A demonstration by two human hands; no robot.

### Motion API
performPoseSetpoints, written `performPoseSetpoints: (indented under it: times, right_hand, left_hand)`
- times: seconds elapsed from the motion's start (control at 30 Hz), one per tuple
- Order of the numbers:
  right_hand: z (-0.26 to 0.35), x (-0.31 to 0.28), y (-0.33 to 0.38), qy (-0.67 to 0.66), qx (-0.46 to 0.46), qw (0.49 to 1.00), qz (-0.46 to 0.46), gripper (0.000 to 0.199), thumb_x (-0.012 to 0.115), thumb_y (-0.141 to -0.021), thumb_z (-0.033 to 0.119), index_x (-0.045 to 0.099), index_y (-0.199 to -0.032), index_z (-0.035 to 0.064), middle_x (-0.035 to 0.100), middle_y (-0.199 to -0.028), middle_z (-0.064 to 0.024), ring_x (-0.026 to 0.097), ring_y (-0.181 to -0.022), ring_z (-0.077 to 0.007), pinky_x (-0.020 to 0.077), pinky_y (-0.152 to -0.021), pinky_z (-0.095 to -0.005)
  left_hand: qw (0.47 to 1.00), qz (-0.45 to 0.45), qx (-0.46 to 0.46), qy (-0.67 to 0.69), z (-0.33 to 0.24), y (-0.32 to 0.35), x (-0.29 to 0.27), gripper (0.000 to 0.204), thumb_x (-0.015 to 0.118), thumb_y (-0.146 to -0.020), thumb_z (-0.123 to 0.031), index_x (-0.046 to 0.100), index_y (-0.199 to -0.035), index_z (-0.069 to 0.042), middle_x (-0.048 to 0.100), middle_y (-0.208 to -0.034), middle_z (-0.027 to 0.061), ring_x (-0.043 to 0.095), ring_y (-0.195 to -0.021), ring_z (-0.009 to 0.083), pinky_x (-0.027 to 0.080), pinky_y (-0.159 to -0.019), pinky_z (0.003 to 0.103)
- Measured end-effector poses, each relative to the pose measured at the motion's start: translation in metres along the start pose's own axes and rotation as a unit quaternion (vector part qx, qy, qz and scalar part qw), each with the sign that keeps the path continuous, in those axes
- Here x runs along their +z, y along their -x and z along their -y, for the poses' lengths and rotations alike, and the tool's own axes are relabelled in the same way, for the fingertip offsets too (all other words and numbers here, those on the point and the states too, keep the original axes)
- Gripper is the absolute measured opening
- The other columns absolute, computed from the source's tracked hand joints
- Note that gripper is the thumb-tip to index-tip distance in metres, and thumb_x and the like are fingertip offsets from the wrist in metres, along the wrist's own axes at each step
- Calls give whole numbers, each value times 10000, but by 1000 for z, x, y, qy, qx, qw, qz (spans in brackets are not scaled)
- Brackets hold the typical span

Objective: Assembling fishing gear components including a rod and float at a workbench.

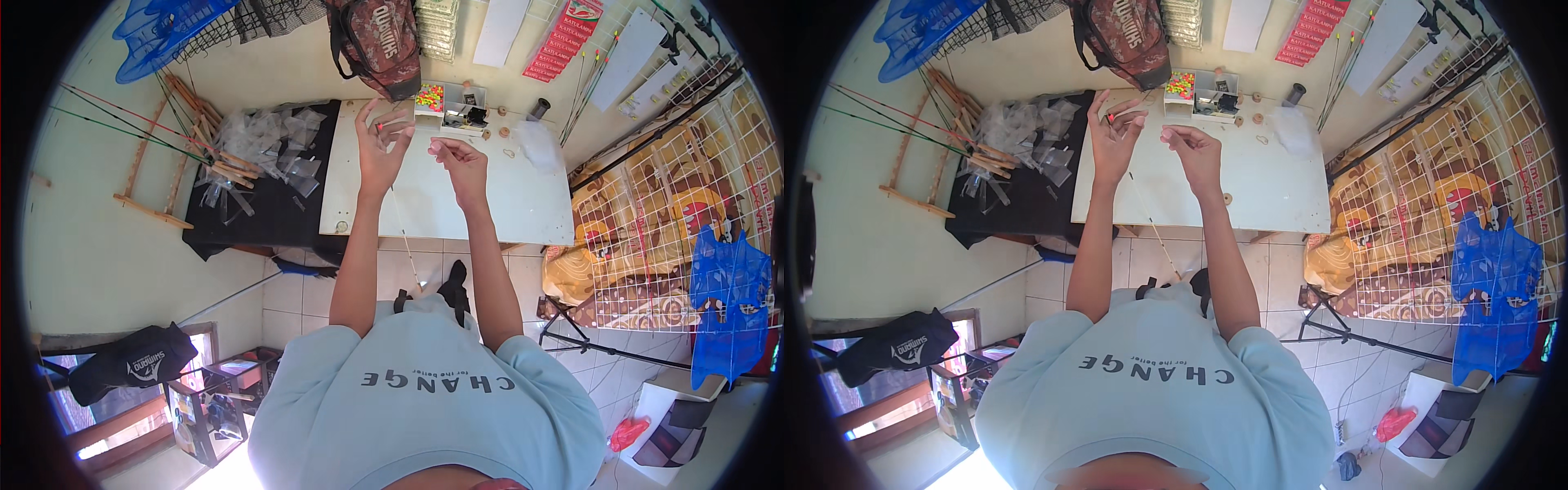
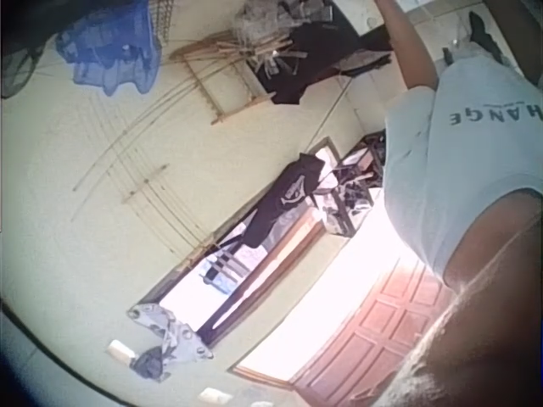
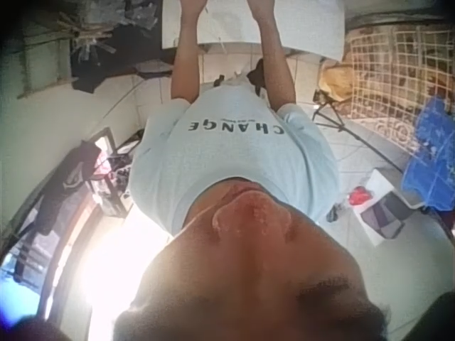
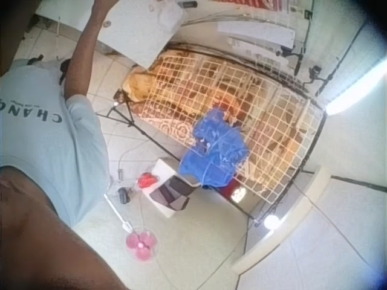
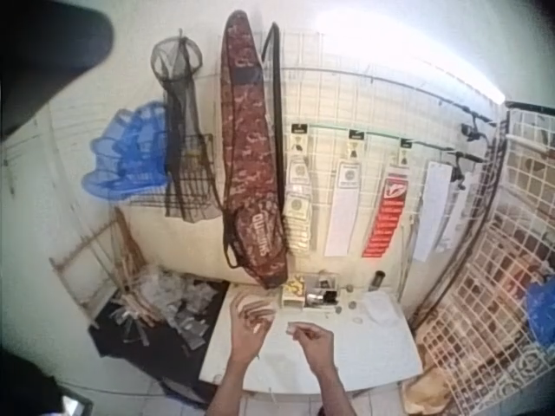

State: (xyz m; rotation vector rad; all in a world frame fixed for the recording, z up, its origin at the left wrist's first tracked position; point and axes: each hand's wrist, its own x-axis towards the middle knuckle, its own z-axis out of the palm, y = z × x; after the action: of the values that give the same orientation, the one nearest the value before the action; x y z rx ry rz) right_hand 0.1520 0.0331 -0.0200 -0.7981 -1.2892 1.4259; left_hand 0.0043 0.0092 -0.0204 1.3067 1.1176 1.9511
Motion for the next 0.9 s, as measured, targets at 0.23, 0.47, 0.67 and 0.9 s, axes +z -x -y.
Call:
performPoseSetpoints:
  times: [0.23, 0.47, 0.67, 0.9]
  right_hand:
    - [-3, 2, 1, -1, 2, 1000, -3, 227, 704, -829, 143, 678, -977, -26, 681, -817, -66, 616, -769, -93, 466, -695, -236]
    - [-4, 4, 1, -8, 10, 1000, -14, 233, 707, -827, 146, 672, -981, -26, 682, -834, -70, 626, -774, -105, 471, -695, -240]
    - [0, 8, 2, -17, 18, 999, -27, 235, 705, -828, 139, 669, -987, -30, 684, -845, -79, 638, -777, -114, 477, -695, -246]
    - [-6, 6, 3, -48, 6, 998, -34, 222, 693, -821, 92, 662, -990, -48, 686, -822, -91, 627, -758, -109, 487, -685, -231]
  left_hand:
    - [999, -23, 24, 6, 7, 11, -4, 616, 627, -849, 11, 234, -1314, -83, 534, -1115, 165, 601, -973, 206, 464, -804, 299]
    - [1000, -28, 10, -5, 11, 13, -7, 550, 609, -862, 8, 269, -1287, -72, 532, -1090, 153, 584, -975, 204, 471, -825, 308]
    - [979, -101, 178, 6, 16, 23, 5, 518, 665, -796, 48, 347, -1195, -45, 401, -1180, 158, 558, -978, 226, 514, -728, 288]
    - [971, -12, 124, -202, 1, 28, 1, 246, 750, -747, -32, 647, -970, -47, 372, -1232, 108, 546, -1030, 215, 539, -755, 282]
